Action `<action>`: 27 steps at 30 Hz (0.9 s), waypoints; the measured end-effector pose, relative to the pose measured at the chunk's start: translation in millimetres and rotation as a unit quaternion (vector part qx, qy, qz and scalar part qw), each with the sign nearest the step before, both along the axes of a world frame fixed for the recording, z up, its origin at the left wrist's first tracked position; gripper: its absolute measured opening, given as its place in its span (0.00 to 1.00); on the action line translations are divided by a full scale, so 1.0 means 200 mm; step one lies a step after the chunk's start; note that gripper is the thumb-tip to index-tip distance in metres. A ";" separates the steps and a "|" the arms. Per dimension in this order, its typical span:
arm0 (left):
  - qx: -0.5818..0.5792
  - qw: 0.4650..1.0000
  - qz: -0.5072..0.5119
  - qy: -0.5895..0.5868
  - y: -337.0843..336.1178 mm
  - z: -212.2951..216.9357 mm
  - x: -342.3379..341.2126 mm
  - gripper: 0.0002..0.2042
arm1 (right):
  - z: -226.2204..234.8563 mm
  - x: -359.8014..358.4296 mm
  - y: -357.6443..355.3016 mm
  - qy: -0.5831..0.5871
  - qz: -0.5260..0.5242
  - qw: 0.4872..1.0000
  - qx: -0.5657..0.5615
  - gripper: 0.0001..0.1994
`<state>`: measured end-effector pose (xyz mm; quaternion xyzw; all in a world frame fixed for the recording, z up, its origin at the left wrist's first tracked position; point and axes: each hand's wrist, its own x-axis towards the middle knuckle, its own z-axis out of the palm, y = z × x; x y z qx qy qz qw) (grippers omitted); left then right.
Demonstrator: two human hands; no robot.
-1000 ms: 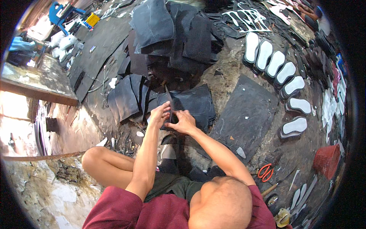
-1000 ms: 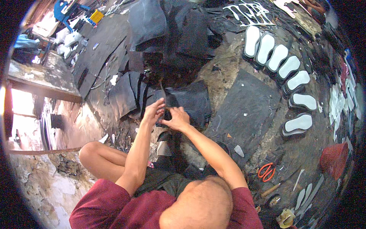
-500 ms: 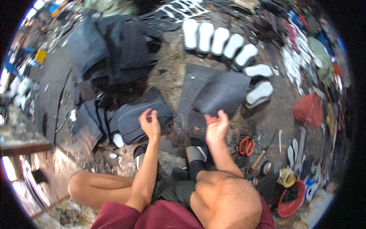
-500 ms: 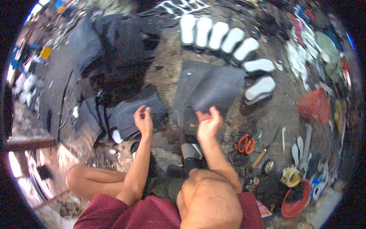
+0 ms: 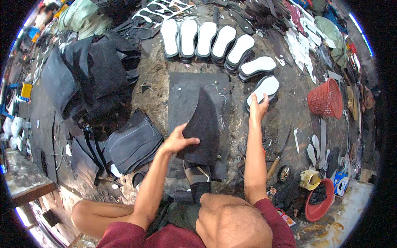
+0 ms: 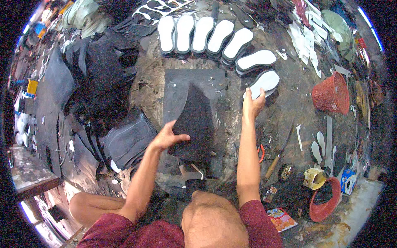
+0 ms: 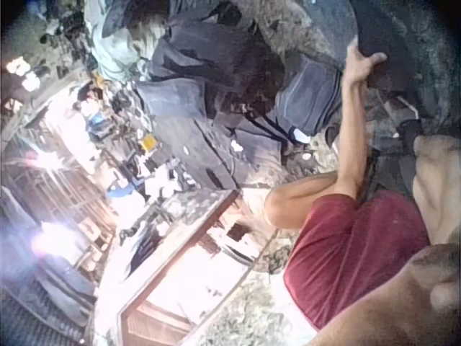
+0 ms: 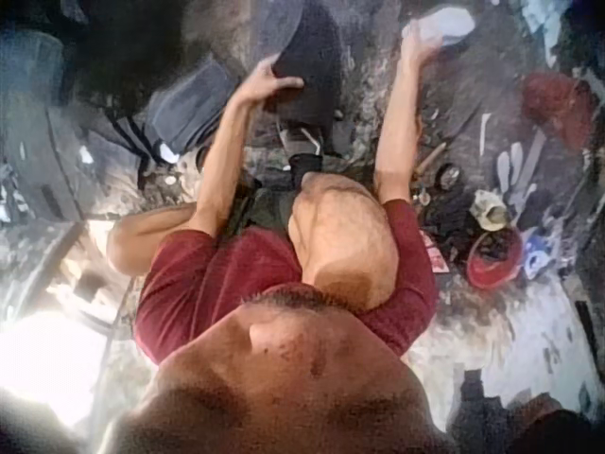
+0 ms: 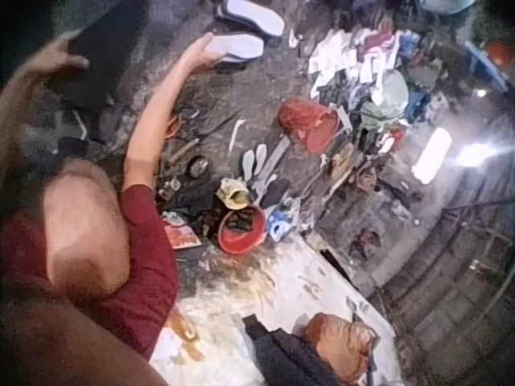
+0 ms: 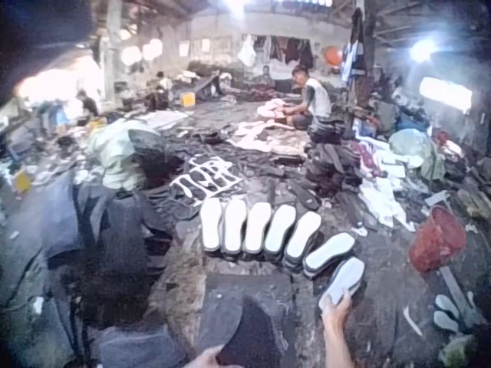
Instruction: The person sits on the floor and repeatedly picks up black rubber insole blanks and white foam insoles, aligns them, and stacks them into a growing pile. The person handles the insoles one at a time, occasionally flipping them over to check alignment before stacking.
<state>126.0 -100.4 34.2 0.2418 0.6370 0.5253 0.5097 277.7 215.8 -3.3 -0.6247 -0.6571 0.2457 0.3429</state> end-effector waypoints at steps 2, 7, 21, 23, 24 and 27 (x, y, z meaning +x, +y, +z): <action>-0.014 0.994 -0.105 0.016 0.06 0.17 -0.22 0.35 | 0.02 -0.09 0.00 -0.068 -0.065 0.995 -0.034 0.51; -0.131 0.919 -0.231 0.291 0.29 -0.02 -0.69 0.38 | -0.03 -0.24 0.03 -0.159 -0.114 0.969 -0.149 0.65; 0.113 0.968 0.067 -0.215 0.35 0.05 0.47 0.55 | 0.44 0.33 -0.93 0.235 0.278 0.905 -0.218 0.39; 0.056 0.958 0.079 -0.270 0.29 0.08 0.41 0.56 | 0.52 0.35 -0.92 0.163 0.334 0.897 -0.238 0.39; 0.056 0.958 0.074 -0.270 0.27 0.08 0.40 0.53 | 0.57 0.34 -0.92 0.188 0.328 0.882 -0.281 0.40; 0.081 0.967 0.069 -0.230 0.25 0.13 0.37 0.42 | 0.70 0.31 -0.92 0.174 0.316 0.866 -0.346 0.43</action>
